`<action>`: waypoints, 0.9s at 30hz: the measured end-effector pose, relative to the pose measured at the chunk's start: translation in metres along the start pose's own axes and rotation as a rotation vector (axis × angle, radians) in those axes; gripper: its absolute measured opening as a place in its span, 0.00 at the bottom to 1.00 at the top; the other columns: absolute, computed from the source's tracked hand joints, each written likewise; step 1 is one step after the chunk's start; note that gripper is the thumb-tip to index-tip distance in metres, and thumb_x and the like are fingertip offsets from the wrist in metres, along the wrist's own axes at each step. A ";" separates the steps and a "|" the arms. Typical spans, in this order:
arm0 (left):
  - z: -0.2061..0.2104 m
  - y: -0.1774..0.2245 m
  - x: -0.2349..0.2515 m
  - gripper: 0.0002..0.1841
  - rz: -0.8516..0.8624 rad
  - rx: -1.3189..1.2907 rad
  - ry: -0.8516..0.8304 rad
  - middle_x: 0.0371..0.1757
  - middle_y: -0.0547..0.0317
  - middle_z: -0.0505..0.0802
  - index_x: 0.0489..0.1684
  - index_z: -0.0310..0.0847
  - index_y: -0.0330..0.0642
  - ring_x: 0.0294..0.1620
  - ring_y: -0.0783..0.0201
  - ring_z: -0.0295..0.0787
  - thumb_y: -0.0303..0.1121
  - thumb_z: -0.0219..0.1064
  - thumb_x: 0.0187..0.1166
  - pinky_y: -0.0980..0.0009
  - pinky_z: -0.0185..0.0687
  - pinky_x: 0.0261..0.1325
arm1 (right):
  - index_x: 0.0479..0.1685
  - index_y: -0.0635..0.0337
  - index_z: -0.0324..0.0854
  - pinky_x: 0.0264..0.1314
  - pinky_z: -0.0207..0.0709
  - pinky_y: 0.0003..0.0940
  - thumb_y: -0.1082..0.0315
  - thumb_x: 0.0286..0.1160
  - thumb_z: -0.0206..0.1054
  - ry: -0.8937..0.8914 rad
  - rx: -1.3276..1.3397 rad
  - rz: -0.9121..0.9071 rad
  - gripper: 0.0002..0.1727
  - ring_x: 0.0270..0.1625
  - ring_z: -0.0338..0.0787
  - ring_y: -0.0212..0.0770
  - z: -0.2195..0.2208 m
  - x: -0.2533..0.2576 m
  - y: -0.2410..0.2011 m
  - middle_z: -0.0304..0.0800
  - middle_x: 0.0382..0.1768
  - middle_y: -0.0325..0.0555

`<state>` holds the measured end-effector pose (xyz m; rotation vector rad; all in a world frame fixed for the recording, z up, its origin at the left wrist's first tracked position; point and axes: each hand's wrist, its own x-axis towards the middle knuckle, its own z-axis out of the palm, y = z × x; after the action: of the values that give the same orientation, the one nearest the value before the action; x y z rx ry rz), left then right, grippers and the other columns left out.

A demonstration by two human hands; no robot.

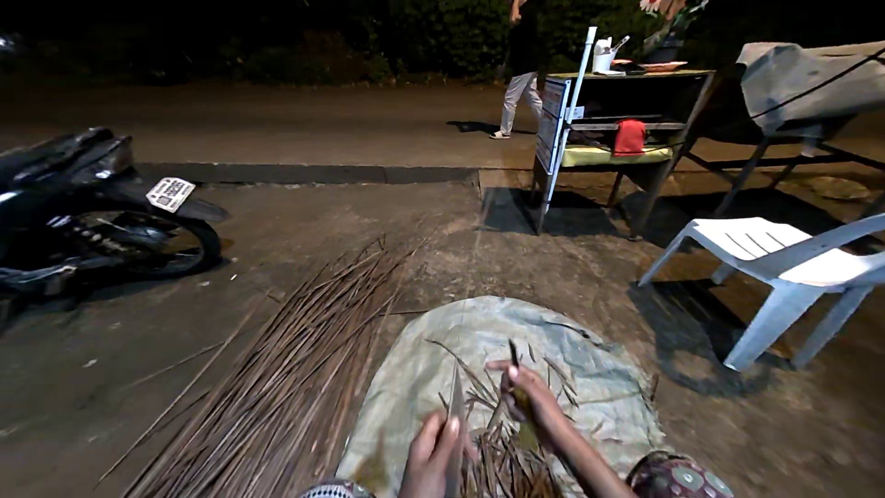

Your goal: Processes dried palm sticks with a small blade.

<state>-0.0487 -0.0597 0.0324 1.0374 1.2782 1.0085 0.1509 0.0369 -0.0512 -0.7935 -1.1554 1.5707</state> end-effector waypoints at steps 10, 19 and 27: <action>0.003 0.008 0.112 0.17 0.088 -0.116 0.060 0.59 0.47 0.89 0.70 0.76 0.29 0.52 0.64 0.88 0.25 0.62 0.86 0.65 0.85 0.57 | 0.55 0.67 0.87 0.43 0.83 0.22 0.75 0.66 0.72 -0.096 -0.433 -0.037 0.17 0.35 0.87 0.22 -0.009 0.001 -0.010 0.92 0.38 0.36; -0.025 0.035 0.106 0.04 0.233 -0.079 0.183 0.34 0.57 0.95 0.42 0.85 0.27 0.31 0.69 0.94 0.14 0.68 0.75 0.72 0.93 0.45 | 0.49 0.68 0.91 0.47 0.87 0.48 0.75 0.62 0.77 0.259 -0.862 -0.278 0.15 0.40 0.93 0.46 -0.042 0.017 -0.020 0.94 0.43 0.56; -0.011 0.019 0.101 0.06 0.330 -0.073 0.165 0.35 0.57 0.97 0.36 0.86 0.30 0.37 0.66 0.97 0.12 0.72 0.68 0.69 0.94 0.50 | 0.66 0.69 0.82 0.48 0.81 0.33 0.54 0.88 0.50 0.304 -0.724 -0.299 0.28 0.44 0.86 0.35 0.002 -0.002 -0.016 0.89 0.48 0.51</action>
<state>-0.0555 0.0430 0.0266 1.1502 1.2142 1.4056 0.1552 0.0356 -0.0361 -1.2077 -1.5409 0.7347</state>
